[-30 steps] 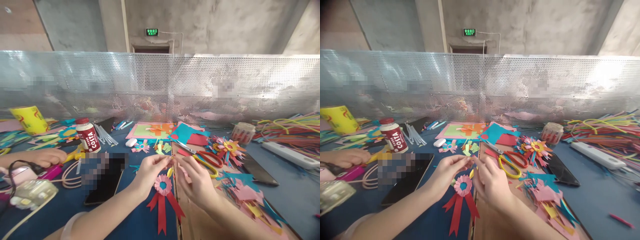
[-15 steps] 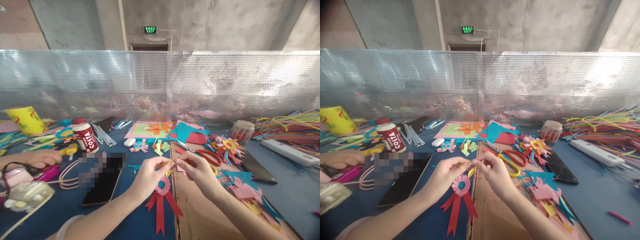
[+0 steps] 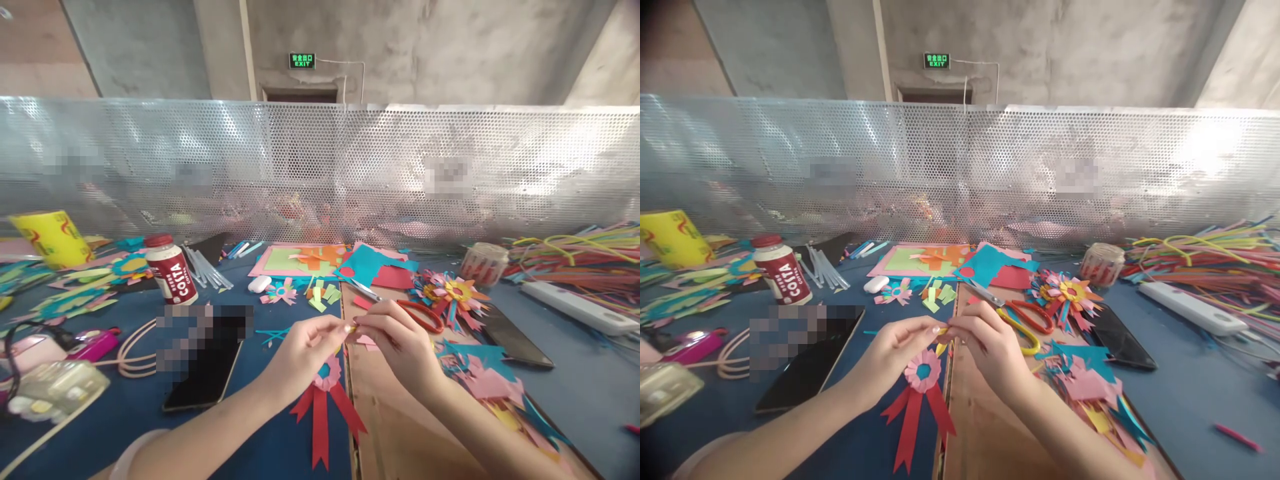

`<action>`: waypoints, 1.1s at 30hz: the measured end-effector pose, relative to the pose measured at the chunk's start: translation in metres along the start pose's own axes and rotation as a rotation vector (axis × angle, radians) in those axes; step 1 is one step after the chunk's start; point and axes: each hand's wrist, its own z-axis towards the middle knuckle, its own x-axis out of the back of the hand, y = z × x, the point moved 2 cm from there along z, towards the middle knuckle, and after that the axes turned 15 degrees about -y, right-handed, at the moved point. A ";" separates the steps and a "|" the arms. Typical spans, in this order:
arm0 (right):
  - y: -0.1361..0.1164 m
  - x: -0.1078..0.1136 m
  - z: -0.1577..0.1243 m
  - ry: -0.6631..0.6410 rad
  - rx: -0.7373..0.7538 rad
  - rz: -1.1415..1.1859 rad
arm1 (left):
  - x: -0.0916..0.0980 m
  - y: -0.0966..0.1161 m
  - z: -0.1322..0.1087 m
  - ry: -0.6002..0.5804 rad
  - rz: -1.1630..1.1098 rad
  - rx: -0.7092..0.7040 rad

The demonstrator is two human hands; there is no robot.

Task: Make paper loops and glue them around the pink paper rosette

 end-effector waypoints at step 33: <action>-0.007 0.010 0.003 -0.224 -0.210 0.285 | 0.017 -0.006 0.001 0.141 0.732 -0.488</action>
